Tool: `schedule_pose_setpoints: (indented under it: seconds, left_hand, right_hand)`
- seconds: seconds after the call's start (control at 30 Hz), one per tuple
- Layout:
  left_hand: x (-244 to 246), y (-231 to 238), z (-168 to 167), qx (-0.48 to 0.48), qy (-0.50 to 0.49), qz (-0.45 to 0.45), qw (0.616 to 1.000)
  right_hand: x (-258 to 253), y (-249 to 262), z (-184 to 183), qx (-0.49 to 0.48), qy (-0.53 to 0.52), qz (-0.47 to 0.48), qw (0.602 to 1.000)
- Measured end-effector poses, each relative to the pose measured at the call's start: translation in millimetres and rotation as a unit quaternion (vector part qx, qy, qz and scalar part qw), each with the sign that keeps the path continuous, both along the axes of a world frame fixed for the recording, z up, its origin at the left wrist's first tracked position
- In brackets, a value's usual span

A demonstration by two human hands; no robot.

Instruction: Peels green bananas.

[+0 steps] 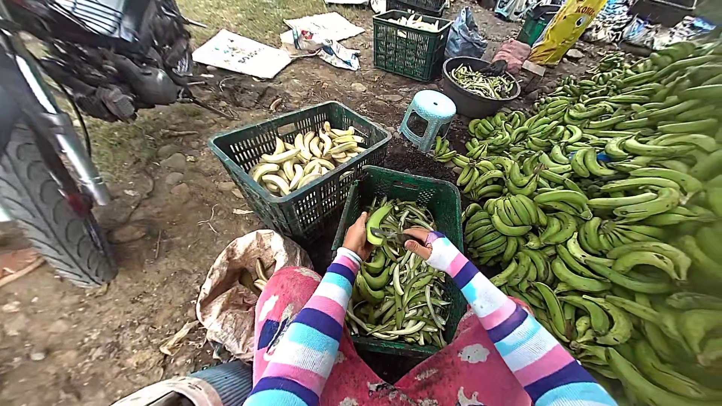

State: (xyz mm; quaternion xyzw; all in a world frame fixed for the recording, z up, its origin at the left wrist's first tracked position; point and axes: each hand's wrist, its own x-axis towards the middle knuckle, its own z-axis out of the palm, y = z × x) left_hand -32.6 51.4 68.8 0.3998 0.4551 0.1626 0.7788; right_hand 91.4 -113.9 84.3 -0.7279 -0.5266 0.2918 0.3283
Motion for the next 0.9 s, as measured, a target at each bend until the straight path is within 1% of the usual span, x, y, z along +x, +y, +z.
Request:
schedule_pose_setpoints:
  seconds: [0.03, 0.07, 0.17, 0.23, 0.27, 0.33, 0.4, 0.43, 0.47, 0.5, 0.53, 0.57, 0.6, 0.63, 0.67, 0.7, 0.73, 0.77, 0.8, 0.83, 0.87, 0.9]
  left_hand:
    - [1, -3, 1, 0.005, -0.001, -0.002, 1.000]
    - [2, -6, 0, 0.010, -0.001, -0.004, 1.000]
    - [5, -20, 0, 0.039, -0.019, -0.002, 0.999]
    - [5, -32, -2, 0.055, -0.027, 0.011, 0.998]
    - [6, -39, -2, 0.053, -0.024, 0.018, 0.998]
    - [7, -50, 0, 0.040, -0.013, 0.032, 0.999]
    - [4, -55, 0, 0.037, -0.021, 0.047, 0.998]
    - [2, -53, -2, 0.045, -0.032, 0.047, 0.997]
    - [-1, -47, -4, 0.057, -0.044, 0.041, 0.997]
    - [-3, -39, -6, 0.071, -0.051, 0.036, 0.996]
    - [-4, -31, -9, 0.091, -0.057, 0.034, 0.994]
    - [-4, -22, -13, 0.118, -0.063, 0.029, 0.991]
    - [-4, -14, -17, 0.151, -0.066, 0.026, 0.986]
    - [-5, -7, -19, 0.179, -0.069, 0.022, 0.981]
    - [-5, -3, -20, 0.204, -0.069, 0.020, 0.976]
    - [-5, 0, -18, 0.219, -0.067, 0.022, 0.973]
    - [-4, 0, -16, 0.228, -0.064, 0.026, 0.971]
    - [-3, -2, -13, 0.232, -0.064, 0.026, 0.970]
    - [-2, -6, -11, 0.230, -0.070, 0.022, 0.971]
    - [-2, -11, -10, 0.219, -0.083, 0.010, 0.972]
    - [-2, -18, -11, 0.196, -0.094, 0.000, 0.976]
    - [-2, -26, -11, 0.164, -0.097, -0.012, 0.982]
  right_hand:
    - [-4, -1, 2, -0.007, 0.005, 0.004, 1.000]
    - [-7, -1, -6, 0.001, 0.006, -0.005, 1.000]
    - [-4, 5, -26, -0.014, -0.009, -0.062, 0.998]
    - [2, 16, -49, 0.008, -0.101, -0.149, 0.984]
    - [4, 19, -45, -0.012, -0.122, -0.190, 0.974]
    - [10, 25, -24, -0.075, -0.119, -0.277, 0.951]
    - [21, 27, -18, -0.066, -0.083, -0.360, 0.927]
    - [26, 26, -12, -0.050, -0.050, -0.380, 0.922]
    - [29, 23, -8, -0.030, -0.026, -0.375, 0.926]
    - [30, 20, -7, -0.008, -0.004, -0.339, 0.941]
    - [30, 18, -14, 0.031, 0.012, -0.287, 0.957]
    - [28, 17, -27, 0.082, 0.019, -0.233, 0.969]
    - [25, 20, -52, 0.151, 0.009, -0.191, 0.970]
    - [17, 19, -64, 0.179, 0.010, -0.151, 0.972]
    - [8, 15, -60, 0.162, 0.015, -0.111, 0.980]
    - [-3, 9, -41, 0.098, 0.029, -0.075, 0.992]
    - [-12, 5, -15, 0.010, 0.050, -0.043, 0.998]
    - [-17, 3, -1, -0.039, 0.050, -0.025, 0.998]
    - [-19, 2, 6, -0.065, 0.046, -0.024, 0.997]
    - [-16, 2, -3, -0.044, 0.020, -0.035, 0.998]
    - [-10, 2, -28, 0.027, -0.033, -0.060, 0.997]
    - [-3, 5, -51, 0.108, -0.102, -0.101, 0.984]
